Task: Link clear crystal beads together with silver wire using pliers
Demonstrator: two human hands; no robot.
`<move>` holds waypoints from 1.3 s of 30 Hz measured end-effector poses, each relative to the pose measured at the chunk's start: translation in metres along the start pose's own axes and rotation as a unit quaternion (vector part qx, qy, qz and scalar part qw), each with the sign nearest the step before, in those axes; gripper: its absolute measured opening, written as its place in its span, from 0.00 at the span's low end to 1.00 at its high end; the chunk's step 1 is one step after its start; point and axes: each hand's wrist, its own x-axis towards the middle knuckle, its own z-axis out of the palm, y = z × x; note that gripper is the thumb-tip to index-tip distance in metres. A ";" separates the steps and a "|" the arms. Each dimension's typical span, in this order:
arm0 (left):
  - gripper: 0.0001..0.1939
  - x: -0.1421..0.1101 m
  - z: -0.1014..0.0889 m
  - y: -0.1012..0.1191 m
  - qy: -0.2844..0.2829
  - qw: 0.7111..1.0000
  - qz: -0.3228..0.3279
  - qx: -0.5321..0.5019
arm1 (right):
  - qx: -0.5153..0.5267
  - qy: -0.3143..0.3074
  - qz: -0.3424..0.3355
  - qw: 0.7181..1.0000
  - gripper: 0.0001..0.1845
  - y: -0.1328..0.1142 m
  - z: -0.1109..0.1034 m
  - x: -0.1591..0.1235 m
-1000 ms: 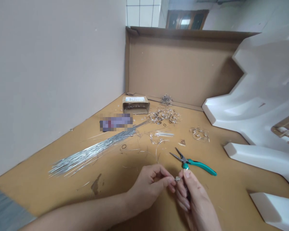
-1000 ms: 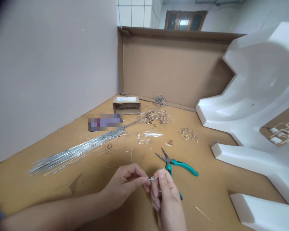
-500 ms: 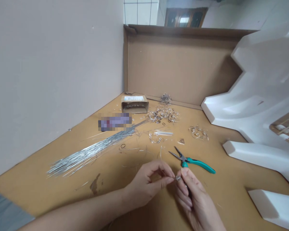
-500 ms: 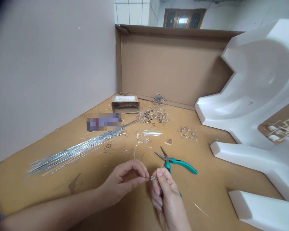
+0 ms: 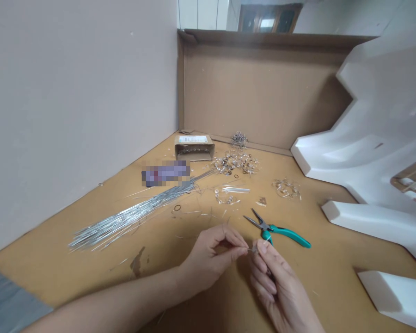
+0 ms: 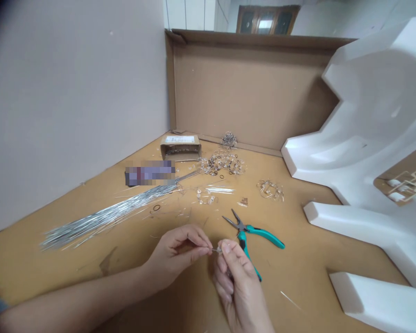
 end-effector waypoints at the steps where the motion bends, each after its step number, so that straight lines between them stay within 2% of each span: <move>1: 0.02 0.001 0.000 0.001 0.011 1.000 0.002 -0.004 | -0.003 -0.001 -0.002 1.000 0.09 -0.001 0.000 -0.001; 8: 0.03 -0.001 0.004 0.002 0.046 0.997 -0.029 -0.062 | -0.029 -0.003 -0.007 1.000 0.09 -0.003 0.004 -0.003; 13: 0.03 -0.002 0.005 0.000 0.054 0.996 -0.043 -0.049 | -0.136 0.054 -0.065 0.987 0.15 -0.003 0.010 -0.004; 17: 0.04 0.000 0.005 0.002 0.042 0.997 -0.066 -0.020 | -0.175 0.080 -0.099 0.976 0.15 -0.004 0.011 -0.003; 22: 0.06 0.000 0.008 0.006 0.042 0.989 -0.129 -0.058 | -0.182 0.059 -0.130 0.973 0.13 -0.001 0.005 -0.002; 26: 0.06 -0.001 0.011 0.008 0.049 0.985 -0.145 -0.077 | -0.165 0.044 -0.145 0.975 0.10 0.001 0.004 -0.003; 29: 0.06 -0.002 0.011 0.008 0.046 0.985 -0.147 -0.073 | -0.148 0.041 -0.145 0.977 0.10 0.001 0.007 -0.004; 35: 0.07 -0.003 0.011 0.010 0.059 0.988 -0.137 -0.047 | -0.171 0.110 -0.100 0.974 0.15 -0.001 0.011 -0.004; 39: 0.08 -0.003 0.010 0.008 0.044 0.988 -0.145 -0.035 | -0.166 0.110 -0.087 0.976 0.15 -0.001 0.008 -0.004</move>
